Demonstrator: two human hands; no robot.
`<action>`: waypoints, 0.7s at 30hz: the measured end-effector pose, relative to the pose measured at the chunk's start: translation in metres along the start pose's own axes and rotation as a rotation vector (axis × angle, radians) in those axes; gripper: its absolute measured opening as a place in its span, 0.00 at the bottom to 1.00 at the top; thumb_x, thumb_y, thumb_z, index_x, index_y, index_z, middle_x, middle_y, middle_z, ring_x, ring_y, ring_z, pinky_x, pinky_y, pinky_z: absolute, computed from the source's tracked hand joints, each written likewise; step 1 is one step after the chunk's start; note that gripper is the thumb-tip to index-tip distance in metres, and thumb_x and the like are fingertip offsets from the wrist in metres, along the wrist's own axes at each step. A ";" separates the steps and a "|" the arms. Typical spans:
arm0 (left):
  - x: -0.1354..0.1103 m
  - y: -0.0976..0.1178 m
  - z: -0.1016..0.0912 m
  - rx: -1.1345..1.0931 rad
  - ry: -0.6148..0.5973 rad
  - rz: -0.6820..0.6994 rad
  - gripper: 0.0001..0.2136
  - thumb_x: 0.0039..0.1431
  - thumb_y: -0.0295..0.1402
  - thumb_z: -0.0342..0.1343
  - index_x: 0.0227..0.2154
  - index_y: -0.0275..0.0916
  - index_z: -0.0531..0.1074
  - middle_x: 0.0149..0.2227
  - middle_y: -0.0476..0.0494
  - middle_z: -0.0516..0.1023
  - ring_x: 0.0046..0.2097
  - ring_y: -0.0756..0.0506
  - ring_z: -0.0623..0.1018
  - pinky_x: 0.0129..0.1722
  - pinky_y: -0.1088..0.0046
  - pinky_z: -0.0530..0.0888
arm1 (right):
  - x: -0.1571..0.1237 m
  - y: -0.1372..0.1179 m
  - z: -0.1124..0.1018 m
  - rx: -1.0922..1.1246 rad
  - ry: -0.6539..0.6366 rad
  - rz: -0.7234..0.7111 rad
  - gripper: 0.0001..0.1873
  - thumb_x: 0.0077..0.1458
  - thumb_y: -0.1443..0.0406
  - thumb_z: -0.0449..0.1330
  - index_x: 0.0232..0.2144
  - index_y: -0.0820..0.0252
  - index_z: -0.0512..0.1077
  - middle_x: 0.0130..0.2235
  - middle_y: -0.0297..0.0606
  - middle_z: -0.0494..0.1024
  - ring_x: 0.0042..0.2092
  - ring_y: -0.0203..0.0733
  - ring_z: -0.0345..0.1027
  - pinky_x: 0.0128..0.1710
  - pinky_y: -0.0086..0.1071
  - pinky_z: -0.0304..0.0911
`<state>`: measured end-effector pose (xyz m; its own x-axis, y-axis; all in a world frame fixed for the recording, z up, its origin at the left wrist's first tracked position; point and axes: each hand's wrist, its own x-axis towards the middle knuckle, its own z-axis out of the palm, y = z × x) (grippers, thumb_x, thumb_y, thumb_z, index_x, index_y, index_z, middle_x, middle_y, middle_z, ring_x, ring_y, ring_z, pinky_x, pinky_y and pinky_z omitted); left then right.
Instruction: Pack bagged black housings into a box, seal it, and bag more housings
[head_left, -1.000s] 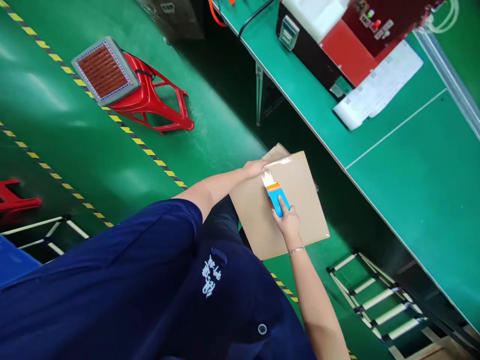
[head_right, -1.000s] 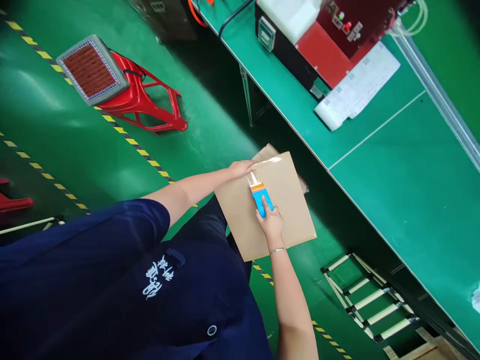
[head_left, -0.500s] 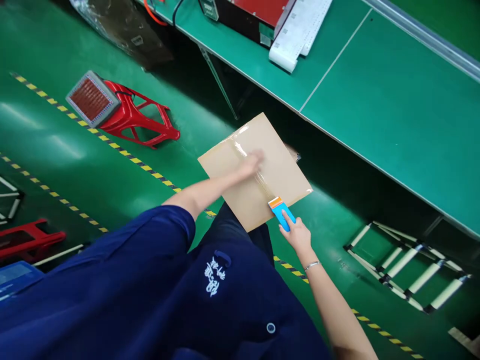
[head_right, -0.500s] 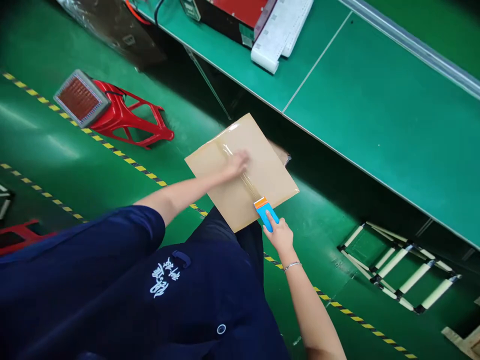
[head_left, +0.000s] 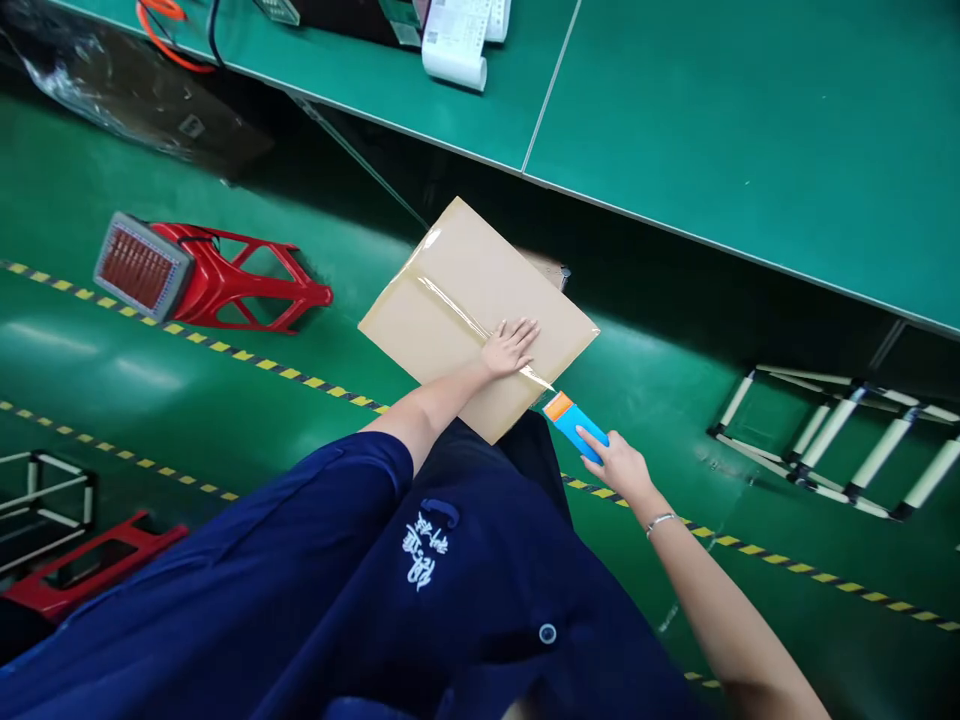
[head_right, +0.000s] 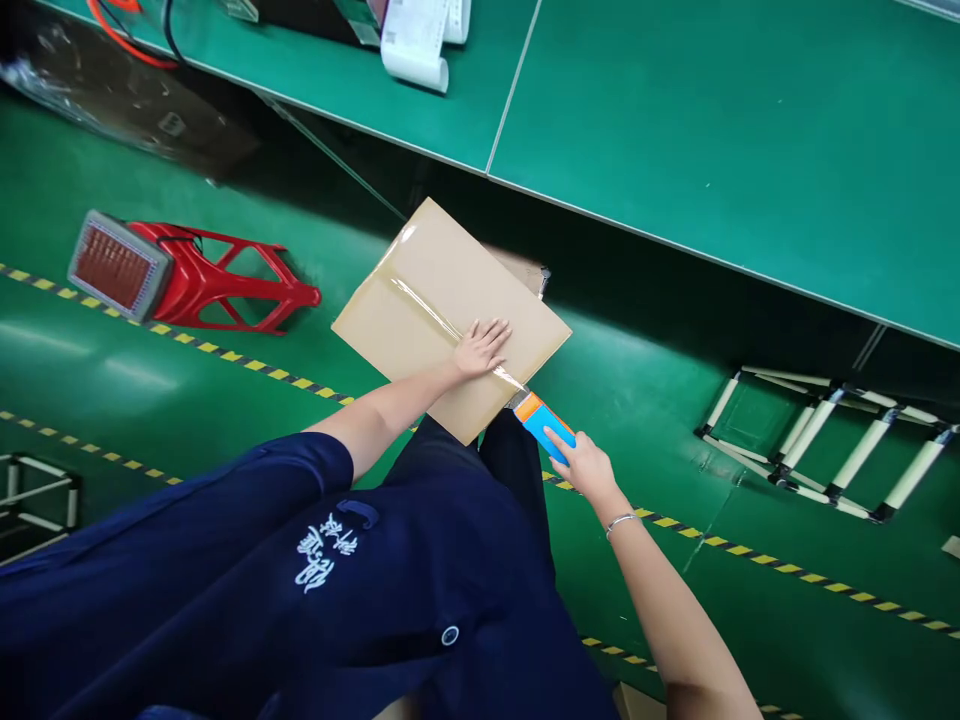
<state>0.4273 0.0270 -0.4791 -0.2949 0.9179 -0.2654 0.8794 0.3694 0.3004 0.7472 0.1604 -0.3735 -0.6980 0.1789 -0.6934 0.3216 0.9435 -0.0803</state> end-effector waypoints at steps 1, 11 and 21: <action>-0.001 0.002 -0.001 0.009 0.000 0.000 0.32 0.69 0.44 0.41 0.71 0.36 0.50 0.73 0.35 0.50 0.73 0.35 0.51 0.70 0.46 0.46 | 0.001 -0.002 -0.002 0.010 -0.003 0.001 0.30 0.68 0.52 0.51 0.69 0.36 0.51 0.46 0.44 0.69 0.44 0.41 0.68 0.38 0.26 0.60; -0.013 0.014 0.010 -0.160 -0.288 0.671 0.25 0.66 0.39 0.45 0.65 0.47 0.65 0.68 0.45 0.64 0.71 0.46 0.59 0.71 0.61 0.45 | 0.042 -0.037 -0.026 0.257 -0.063 0.138 0.34 0.62 0.55 0.58 0.68 0.38 0.55 0.49 0.45 0.70 0.46 0.43 0.71 0.43 0.30 0.64; -0.010 0.058 -0.004 -0.140 -0.363 0.542 0.15 0.54 0.28 0.58 0.44 0.43 0.80 0.66 0.37 0.68 0.71 0.37 0.59 0.70 0.48 0.50 | -0.006 0.024 0.023 0.931 0.064 0.502 0.35 0.56 0.58 0.59 0.65 0.60 0.63 0.51 0.47 0.74 0.46 0.43 0.71 0.46 0.33 0.66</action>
<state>0.4793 0.0396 -0.4550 0.3414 0.8813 -0.3269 0.8034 -0.0931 0.5881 0.7739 0.1750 -0.3877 -0.3725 0.5288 -0.7626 0.9272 0.1765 -0.3304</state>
